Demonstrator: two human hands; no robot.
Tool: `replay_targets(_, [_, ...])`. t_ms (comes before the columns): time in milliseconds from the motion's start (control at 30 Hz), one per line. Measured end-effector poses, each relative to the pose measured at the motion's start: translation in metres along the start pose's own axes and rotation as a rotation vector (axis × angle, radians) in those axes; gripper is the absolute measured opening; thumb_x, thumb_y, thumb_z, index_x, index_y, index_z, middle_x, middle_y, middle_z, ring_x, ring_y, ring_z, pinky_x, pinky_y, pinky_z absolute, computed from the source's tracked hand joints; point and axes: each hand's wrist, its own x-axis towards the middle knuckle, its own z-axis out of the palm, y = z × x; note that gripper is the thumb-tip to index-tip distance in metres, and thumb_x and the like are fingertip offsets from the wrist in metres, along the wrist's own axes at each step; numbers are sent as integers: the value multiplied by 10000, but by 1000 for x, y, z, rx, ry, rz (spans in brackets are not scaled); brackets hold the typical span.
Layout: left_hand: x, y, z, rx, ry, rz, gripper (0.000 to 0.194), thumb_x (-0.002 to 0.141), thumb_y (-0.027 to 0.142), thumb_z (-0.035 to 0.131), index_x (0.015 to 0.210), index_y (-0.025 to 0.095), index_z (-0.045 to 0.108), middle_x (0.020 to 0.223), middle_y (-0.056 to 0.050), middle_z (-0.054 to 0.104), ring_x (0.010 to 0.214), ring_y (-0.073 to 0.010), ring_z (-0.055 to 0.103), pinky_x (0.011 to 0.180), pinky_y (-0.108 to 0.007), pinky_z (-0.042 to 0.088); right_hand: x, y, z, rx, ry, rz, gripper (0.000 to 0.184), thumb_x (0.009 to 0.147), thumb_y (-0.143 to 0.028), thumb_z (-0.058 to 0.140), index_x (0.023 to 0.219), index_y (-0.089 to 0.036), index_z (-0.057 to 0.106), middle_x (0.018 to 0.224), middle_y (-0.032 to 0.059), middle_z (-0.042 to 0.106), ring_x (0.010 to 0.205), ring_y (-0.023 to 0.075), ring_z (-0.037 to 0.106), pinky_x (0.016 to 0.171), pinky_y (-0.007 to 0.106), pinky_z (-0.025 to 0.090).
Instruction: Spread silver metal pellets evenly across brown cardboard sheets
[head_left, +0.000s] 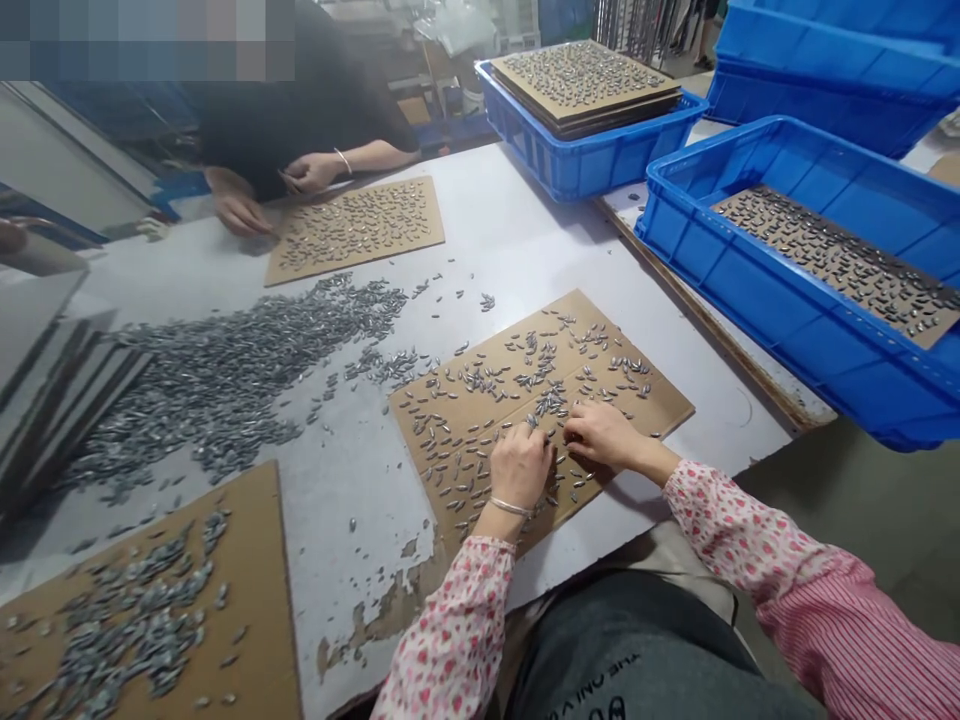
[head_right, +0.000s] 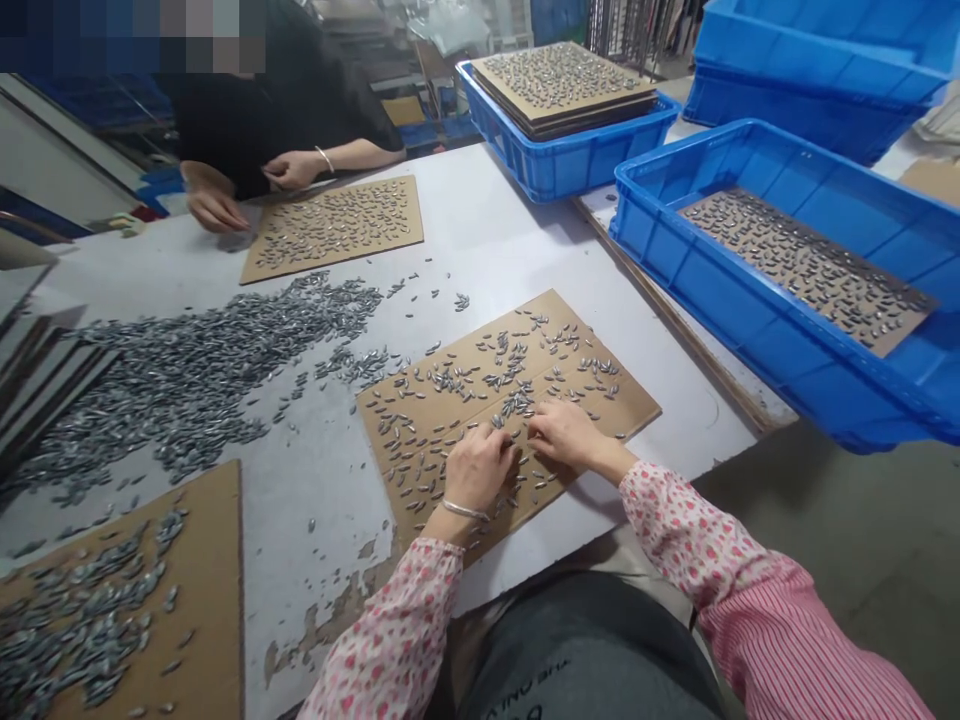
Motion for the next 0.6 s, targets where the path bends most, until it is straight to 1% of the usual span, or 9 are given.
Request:
replay_targets(100, [-1, 0, 4, 45, 3, 21, 266, 930, 273, 392, 848, 196, 633, 899, -80, 604, 906, -204, 547, 748, -302, 411, 1, -8, -2, -37, -17, -23, 146, 889, -273, 552, 868, -170, 653, 934, 77, 615, 910, 193, 512, 753, 295, 346])
replay_targets(233, [-4, -1, 1, 48, -29, 48, 278, 943, 267, 366, 856, 191, 618, 895, -73, 606, 887, -192, 554, 747, -291, 410, -2, -11, -11, -52, -25, -5, 174, 911, -272, 524, 868, -157, 649, 944, 90, 629, 903, 191, 522, 742, 296, 340])
replay_targets(367, [-4, 0, -7, 20, -65, 36, 274, 947, 282, 362, 882, 191, 612, 915, -69, 608, 883, -183, 558, 743, -282, 415, -8, -7, -15, -52, -43, 18, 192, 907, -282, 517, 836, -167, 654, 927, 81, 642, 891, 185, 530, 715, 288, 330])
replay_targets(467, [-1, 4, -16, 3, -81, 12, 263, 942, 269, 373, 904, 195, 622, 929, -69, 611, 886, -177, 560, 741, -275, 421, -8, -5, -16, -27, -44, 63, 179, 887, -281, 537, 816, -178, 665, 898, 67, 647, 873, 181, 541, 697, 282, 327])
replay_targets(600, [1, 8, -27, 2, -84, -1, 252, 922, 225, 402, 852, 195, 642, 897, -79, 607, 882, -179, 559, 738, -275, 432, 1, -15, -27, 22, -24, 128, 149, 878, -266, 552, 857, -191, 678, 877, 59, 642, 854, 176, 552, 706, 274, 346])
